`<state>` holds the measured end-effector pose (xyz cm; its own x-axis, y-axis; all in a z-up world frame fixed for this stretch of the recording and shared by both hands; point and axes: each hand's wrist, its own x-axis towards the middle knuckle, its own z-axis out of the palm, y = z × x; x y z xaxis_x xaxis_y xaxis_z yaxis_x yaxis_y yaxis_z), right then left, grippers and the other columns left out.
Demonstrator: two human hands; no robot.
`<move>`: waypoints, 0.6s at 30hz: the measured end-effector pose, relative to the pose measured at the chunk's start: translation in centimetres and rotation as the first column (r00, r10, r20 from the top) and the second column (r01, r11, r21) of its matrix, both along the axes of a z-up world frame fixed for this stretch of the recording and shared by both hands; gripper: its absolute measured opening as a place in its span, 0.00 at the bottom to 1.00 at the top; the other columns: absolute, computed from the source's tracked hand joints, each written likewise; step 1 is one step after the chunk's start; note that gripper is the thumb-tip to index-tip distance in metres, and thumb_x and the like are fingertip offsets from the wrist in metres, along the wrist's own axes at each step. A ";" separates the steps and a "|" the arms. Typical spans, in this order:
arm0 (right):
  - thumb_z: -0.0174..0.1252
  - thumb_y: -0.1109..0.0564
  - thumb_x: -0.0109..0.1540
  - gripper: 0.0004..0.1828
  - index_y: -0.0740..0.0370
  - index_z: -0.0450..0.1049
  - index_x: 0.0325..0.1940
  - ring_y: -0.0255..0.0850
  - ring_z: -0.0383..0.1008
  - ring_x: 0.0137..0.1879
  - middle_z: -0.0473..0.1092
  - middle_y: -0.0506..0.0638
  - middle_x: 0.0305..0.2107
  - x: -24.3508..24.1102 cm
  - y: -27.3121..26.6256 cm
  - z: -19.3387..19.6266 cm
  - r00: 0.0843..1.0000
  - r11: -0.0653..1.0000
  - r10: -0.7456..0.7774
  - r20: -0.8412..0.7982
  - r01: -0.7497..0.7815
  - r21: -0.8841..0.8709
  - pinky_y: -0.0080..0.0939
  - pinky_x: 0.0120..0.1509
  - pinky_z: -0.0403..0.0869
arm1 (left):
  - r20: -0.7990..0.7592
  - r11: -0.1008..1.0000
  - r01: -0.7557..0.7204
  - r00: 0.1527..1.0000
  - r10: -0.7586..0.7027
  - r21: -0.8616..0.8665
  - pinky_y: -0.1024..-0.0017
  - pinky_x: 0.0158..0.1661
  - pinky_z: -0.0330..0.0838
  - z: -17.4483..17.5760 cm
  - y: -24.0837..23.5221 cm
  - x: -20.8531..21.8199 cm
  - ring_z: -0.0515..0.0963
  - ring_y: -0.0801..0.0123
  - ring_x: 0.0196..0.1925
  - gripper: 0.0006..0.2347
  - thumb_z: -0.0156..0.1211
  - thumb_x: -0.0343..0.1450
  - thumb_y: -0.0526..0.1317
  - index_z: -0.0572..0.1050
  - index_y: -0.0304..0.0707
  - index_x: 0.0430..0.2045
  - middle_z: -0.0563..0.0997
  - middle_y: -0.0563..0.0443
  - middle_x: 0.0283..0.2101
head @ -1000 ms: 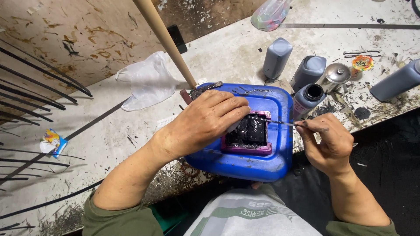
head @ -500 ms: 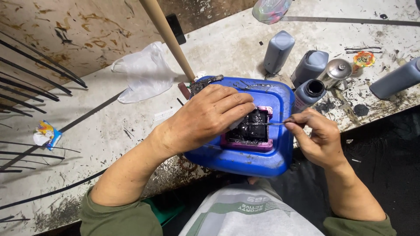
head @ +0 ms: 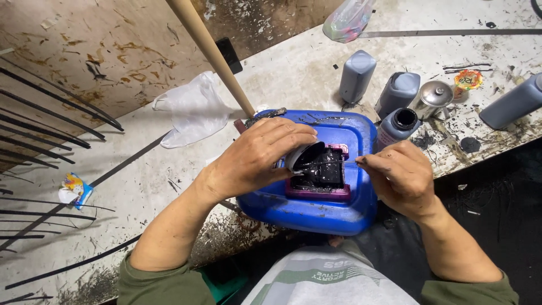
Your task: Pouring black edge dye into a small tray and using a metal pick to clean or apply dye to a small component.
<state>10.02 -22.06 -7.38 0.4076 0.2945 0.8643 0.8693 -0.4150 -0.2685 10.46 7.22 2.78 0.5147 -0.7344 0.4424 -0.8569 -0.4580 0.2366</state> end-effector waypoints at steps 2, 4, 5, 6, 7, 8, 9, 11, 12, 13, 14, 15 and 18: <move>0.64 0.69 0.63 0.04 0.67 0.78 0.40 0.49 0.71 0.31 0.74 0.54 0.27 -0.1 -1.1 0.7 1.000 0.999 0.016 -0.026 -0.017 -0.042 0.46 0.40 0.69 | -0.004 0.999 0.034 0.999 -0.034 0.039 0.57 0.61 0.68 0.1 0.7 0.2 0.77 0.54 0.59 0.25 0.71 0.65 0.35 0.71 0.36 0.57 0.77 0.47 0.59; 0.64 0.68 0.64 0.05 0.68 0.76 0.43 0.47 0.69 0.32 0.74 0.54 0.27 0.0 -1.8 1.0 0.998 0.996 0.029 -0.055 -0.033 -0.083 0.45 0.42 0.66 | -0.011 0.995 0.070 0.998 -0.069 0.077 0.55 0.63 0.66 0.1 0.9 0.3 0.76 0.53 0.63 0.19 0.63 0.73 0.40 0.69 0.34 0.58 0.76 0.44 0.62; 0.64 0.70 0.65 0.06 0.69 0.75 0.43 0.47 0.70 0.32 0.74 0.55 0.28 0.1 -1.9 0.8 0.999 1.000 0.022 -0.041 -0.023 -0.018 0.45 0.42 0.67 | 0.014 0.995 0.069 0.997 -0.071 0.076 0.56 0.61 0.67 0.1 0.8 0.3 0.76 0.53 0.61 0.19 0.63 0.72 0.36 0.70 0.34 0.57 0.77 0.44 0.61; 0.64 0.73 0.65 0.07 0.70 0.74 0.42 0.48 0.71 0.33 0.74 0.56 0.29 0.1 -2.0 0.7 1.000 0.999 0.014 -0.027 -0.013 0.048 0.44 0.43 0.69 | 0.038 0.995 0.069 0.997 -0.072 0.074 0.57 0.58 0.69 0.1 0.6 0.3 0.77 0.53 0.60 0.19 0.63 0.70 0.31 0.71 0.34 0.56 0.78 0.44 0.60; 0.64 0.73 0.65 0.07 0.70 0.74 0.42 0.48 0.71 0.33 0.74 0.56 0.29 0.2 -2.0 0.9 1.000 0.999 0.012 -0.028 -0.011 0.048 0.44 0.43 0.69 | 0.037 0.995 0.071 0.997 -0.074 0.074 0.57 0.58 0.69 0.0 0.4 0.3 0.77 0.53 0.60 0.19 0.63 0.70 0.31 0.71 0.34 0.56 0.78 0.44 0.60; 0.63 0.73 0.65 0.06 0.70 0.74 0.43 0.48 0.71 0.33 0.76 0.56 0.31 0.3 -1.9 1.1 1.000 1.000 0.009 -0.002 -0.009 -0.009 0.44 0.43 0.68 | 0.053 0.993 0.069 0.996 -0.075 0.097 0.58 0.59 0.68 -0.1 0.3 0.3 0.77 0.53 0.60 0.22 0.66 0.67 0.31 0.71 0.34 0.56 0.77 0.44 0.60; 0.63 0.72 0.66 0.05 0.71 0.74 0.43 0.49 0.72 0.33 0.78 0.56 0.33 0.4 -1.8 1.3 1.000 0.998 0.010 0.026 -0.008 -0.065 0.45 0.42 0.67 | 0.071 0.991 0.064 0.995 -0.073 0.121 0.58 0.59 0.68 -0.2 0.3 0.3 0.76 0.53 0.60 0.24 0.69 0.64 0.30 0.71 0.34 0.57 0.77 0.44 0.61; 0.62 0.70 0.66 0.03 0.70 0.75 0.43 0.48 0.71 0.32 0.76 0.54 0.30 0.3 -2.0 1.7 1.000 0.994 0.009 0.018 -0.007 -0.110 0.45 0.42 0.65 | 0.109 0.991 0.059 0.992 -0.071 0.117 0.57 0.58 0.70 0.1 0.0 0.2 0.77 0.52 0.60 0.21 0.65 0.67 0.29 0.72 0.32 0.56 0.78 0.42 0.60; 0.61 0.69 0.66 0.01 0.70 0.76 0.42 0.48 0.69 0.32 0.74 0.52 0.27 0.2 -2.2 1.9 1.000 0.988 0.007 0.011 -0.005 -0.154 0.46 0.41 0.63 | 0.146 0.992 0.054 0.987 -0.070 0.112 0.56 0.58 0.71 0.2 -0.1 0.2 0.78 0.52 0.59 0.18 0.61 0.70 0.29 0.72 0.30 0.56 0.79 0.41 0.59; 0.61 0.69 0.66 0.01 0.70 0.76 0.42 0.48 0.69 0.32 0.74 0.52 0.27 0.2 -2.5 1.7 1.000 0.988 0.008 0.011 -0.007 -0.155 0.46 0.41 0.63 | 0.145 0.992 0.053 0.987 -0.069 0.111 0.56 0.58 0.71 0.2 -0.3 0.1 0.78 0.52 0.59 0.18 0.61 0.70 0.29 0.72 0.30 0.56 0.79 0.41 0.59; 0.63 0.71 0.65 0.03 0.71 0.76 0.42 0.48 0.70 0.31 0.75 0.54 0.28 0.1 -2.8 1.5 0.999 0.996 0.017 0.031 -0.014 -0.092 0.45 0.41 0.66 | 0.202 0.993 0.037 0.978 -0.059 0.112 0.58 0.57 0.71 0.3 -0.4 0.0 0.78 0.53 0.57 0.14 0.56 0.74 0.29 0.74 0.31 0.54 0.79 0.42 0.57; 0.64 0.73 0.64 0.05 0.73 0.76 0.42 0.49 0.71 0.31 0.76 0.56 0.29 0.0 -3.2 1.3 0.998 0.999 0.024 0.051 -0.022 -0.028 0.45 0.41 0.68 | 0.258 0.993 0.022 0.965 -0.051 0.113 0.60 0.55 0.72 0.3 -0.6 -0.1 0.79 0.55 0.55 0.11 0.51 0.77 0.29 0.75 0.31 0.53 0.80 0.43 0.56; 0.62 0.72 0.67 0.02 0.72 0.77 0.42 0.51 0.70 0.30 0.73 0.56 0.25 -0.1 -2.9 2.2 0.979 0.988 -0.067 0.194 0.092 -0.124 0.48 0.39 0.64 | 0.279 0.991 0.022 0.958 -0.059 0.135 0.60 0.55 0.71 0.9 -1.1 -0.4 0.79 0.55 0.53 0.10 0.50 0.78 0.29 0.76 0.31 0.51 0.81 0.43 0.55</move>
